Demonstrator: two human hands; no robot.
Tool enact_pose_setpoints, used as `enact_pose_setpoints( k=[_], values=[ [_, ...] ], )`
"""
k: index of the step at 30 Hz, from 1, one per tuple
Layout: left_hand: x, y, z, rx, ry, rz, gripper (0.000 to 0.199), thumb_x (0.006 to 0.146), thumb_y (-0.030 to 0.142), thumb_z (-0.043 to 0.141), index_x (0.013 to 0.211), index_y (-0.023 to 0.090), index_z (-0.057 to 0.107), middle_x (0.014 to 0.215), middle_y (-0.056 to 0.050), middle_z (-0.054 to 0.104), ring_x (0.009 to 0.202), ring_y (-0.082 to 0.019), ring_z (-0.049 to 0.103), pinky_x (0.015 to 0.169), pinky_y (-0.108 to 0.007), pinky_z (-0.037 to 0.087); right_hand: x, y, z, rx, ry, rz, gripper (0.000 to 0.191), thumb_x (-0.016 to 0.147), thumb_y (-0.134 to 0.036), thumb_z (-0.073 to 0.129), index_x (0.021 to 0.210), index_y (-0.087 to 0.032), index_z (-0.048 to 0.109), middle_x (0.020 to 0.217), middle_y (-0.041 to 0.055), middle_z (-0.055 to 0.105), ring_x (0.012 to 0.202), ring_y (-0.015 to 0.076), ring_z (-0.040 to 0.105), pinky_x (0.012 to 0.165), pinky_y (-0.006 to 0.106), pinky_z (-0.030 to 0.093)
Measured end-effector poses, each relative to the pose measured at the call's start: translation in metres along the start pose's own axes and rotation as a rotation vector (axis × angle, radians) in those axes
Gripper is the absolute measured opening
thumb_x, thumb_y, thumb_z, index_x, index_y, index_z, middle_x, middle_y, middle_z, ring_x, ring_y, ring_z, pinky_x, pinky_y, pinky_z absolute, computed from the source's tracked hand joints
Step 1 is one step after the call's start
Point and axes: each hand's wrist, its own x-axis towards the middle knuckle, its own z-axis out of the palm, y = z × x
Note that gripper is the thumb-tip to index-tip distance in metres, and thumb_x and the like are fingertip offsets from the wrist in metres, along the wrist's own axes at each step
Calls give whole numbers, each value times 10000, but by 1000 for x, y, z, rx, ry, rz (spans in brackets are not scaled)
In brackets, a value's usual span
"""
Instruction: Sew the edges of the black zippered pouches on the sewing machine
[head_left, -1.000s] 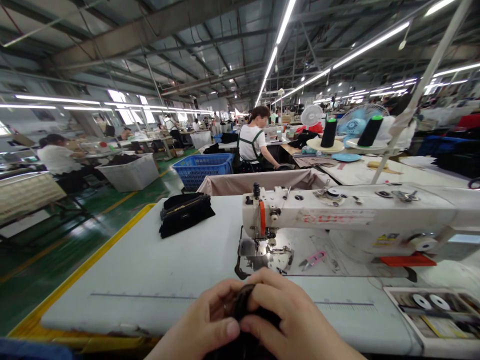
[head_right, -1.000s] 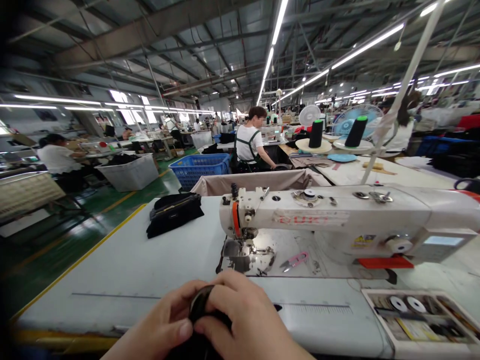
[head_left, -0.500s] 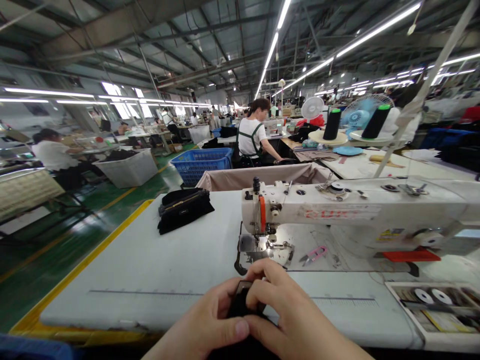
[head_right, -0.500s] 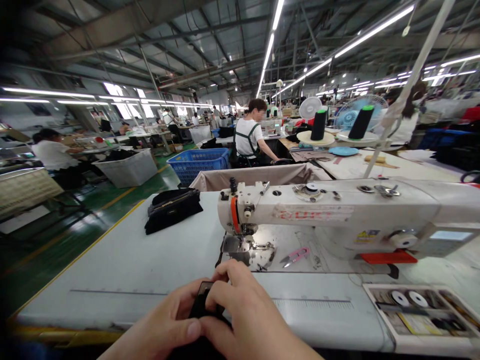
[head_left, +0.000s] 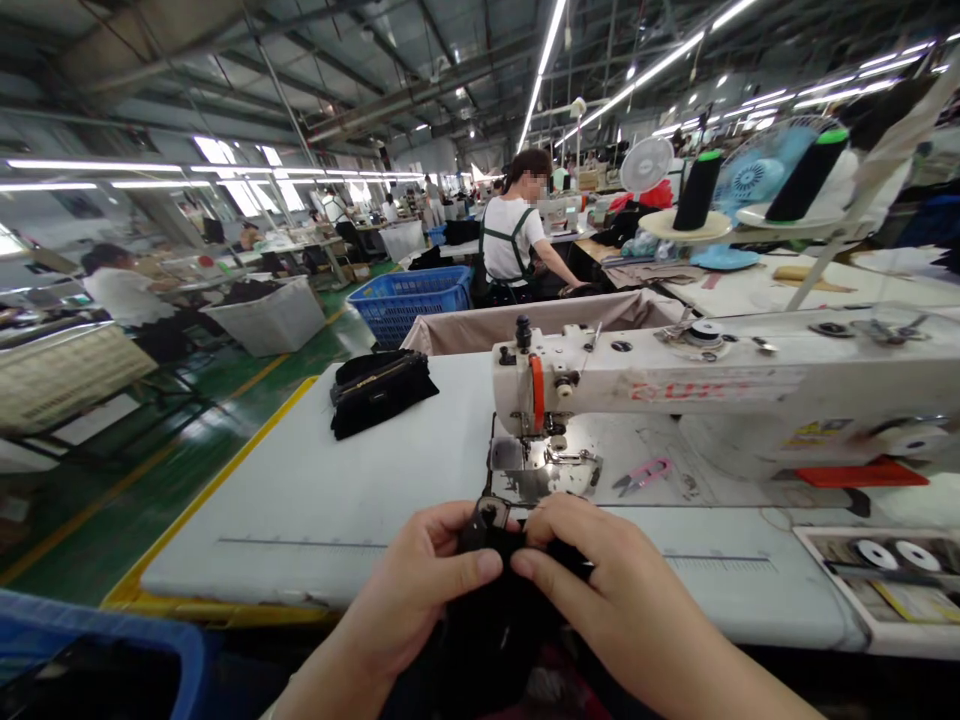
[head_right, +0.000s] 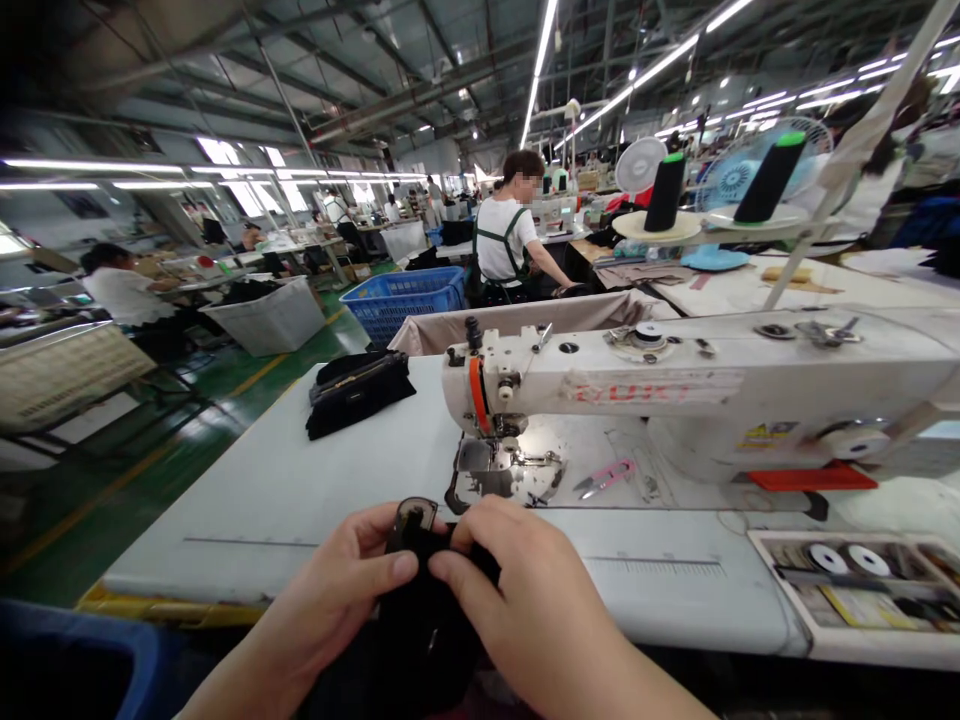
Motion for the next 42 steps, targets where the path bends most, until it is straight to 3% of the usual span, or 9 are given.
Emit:
enact_pose_setpoints(
  k=[8,15,23,29,31,34,42],
  values=[
    [-2,-4,-2,-75,74,29,268,717,255,813,923,130,696,873,-52,682,782,-150,622,758,-239,506,-2,2,0,60,81,-74,130,871,-187,576,745,-219,575,843,-6,641,792,154,578,743,290,434],
    [-2,-13,-3,128,252,139,247,784,244,775,1012,167,720,973,-54,720,930,-173,641,851,-234,498,-3,4,-1,20,83,-28,161,860,-201,591,708,-215,540,796,-8,616,770,159,561,705,294,419],
    [-3,-10,3,75,242,90,275,783,276,766,1032,165,738,896,-58,722,888,-203,643,808,-268,504,-2,5,1,11,109,-8,158,820,-223,643,695,-220,547,794,-13,622,762,162,568,717,302,423],
    [-2,-9,3,220,212,159,192,863,260,683,1007,141,723,908,-52,673,876,-177,576,826,-260,465,0,4,-2,-5,105,80,123,792,-219,665,731,-227,558,758,-33,640,714,156,586,667,293,435],
    [-2,-9,2,171,219,138,183,837,261,717,976,144,721,883,-45,674,852,-170,577,806,-253,471,0,4,-3,34,103,90,99,782,-195,677,842,-247,618,800,-38,671,745,158,619,688,288,458],
    [-3,-10,1,47,245,93,183,768,243,784,904,140,717,861,-39,684,832,-156,592,791,-232,481,1,7,-2,94,103,66,254,782,-189,689,1013,-292,675,898,-31,714,829,172,662,775,304,490],
    [-4,-5,2,-147,218,-13,187,774,234,772,921,137,710,878,-49,690,779,-132,622,760,-220,507,0,9,2,206,76,95,227,788,-164,673,973,-291,710,865,-46,731,811,148,681,764,257,505]
  ],
)
